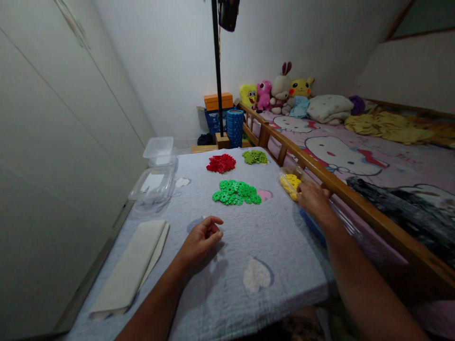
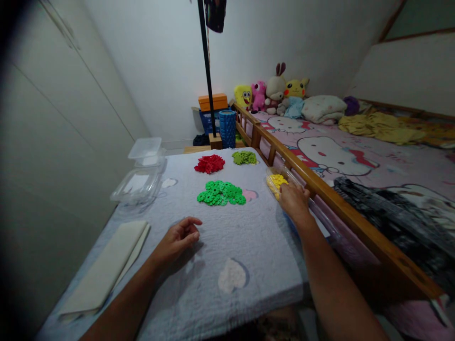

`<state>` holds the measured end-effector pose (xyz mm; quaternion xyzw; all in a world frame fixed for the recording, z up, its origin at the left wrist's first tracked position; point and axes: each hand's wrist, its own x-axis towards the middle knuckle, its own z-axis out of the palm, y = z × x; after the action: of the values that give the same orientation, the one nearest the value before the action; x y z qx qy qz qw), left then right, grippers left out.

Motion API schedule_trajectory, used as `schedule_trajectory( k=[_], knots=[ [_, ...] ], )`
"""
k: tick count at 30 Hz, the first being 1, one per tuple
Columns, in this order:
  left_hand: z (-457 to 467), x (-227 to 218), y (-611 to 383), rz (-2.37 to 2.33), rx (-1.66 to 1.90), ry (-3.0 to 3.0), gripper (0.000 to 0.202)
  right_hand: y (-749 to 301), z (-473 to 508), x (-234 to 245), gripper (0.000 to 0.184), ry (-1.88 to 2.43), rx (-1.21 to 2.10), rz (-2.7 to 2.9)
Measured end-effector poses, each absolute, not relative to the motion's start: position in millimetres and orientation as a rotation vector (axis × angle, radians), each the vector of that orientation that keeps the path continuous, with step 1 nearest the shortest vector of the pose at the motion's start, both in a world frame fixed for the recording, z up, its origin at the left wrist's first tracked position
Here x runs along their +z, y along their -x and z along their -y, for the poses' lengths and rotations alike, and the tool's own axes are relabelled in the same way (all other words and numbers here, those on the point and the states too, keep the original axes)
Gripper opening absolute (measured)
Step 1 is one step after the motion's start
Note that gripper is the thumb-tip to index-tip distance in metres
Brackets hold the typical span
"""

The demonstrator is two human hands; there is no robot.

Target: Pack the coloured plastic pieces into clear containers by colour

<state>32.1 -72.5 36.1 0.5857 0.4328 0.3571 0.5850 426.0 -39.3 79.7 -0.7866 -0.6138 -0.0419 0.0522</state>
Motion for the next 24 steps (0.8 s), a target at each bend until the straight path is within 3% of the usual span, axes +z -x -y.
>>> schedule_trajectory(
  k=[4,8,16,24],
  knots=[
    [73,36,-33,-1.028,0.83,-1.382,0.035,-402,39,80,0.03,2.264,-0.212,1.864],
    [74,35,-34,-1.067,0.84,-1.428,0.032,-352,27,64,0.035,1.955,0.063,2.101],
    [72,25,-35,-1.217,0.844,-1.652,0.023,-278,-13,28,0.083,2.111,0.234,2.056],
    [75,17,-42,-1.34,0.791,-1.916,0.019,-259,-22,2,0.07,2.02,0.071,2.013]
  ],
)
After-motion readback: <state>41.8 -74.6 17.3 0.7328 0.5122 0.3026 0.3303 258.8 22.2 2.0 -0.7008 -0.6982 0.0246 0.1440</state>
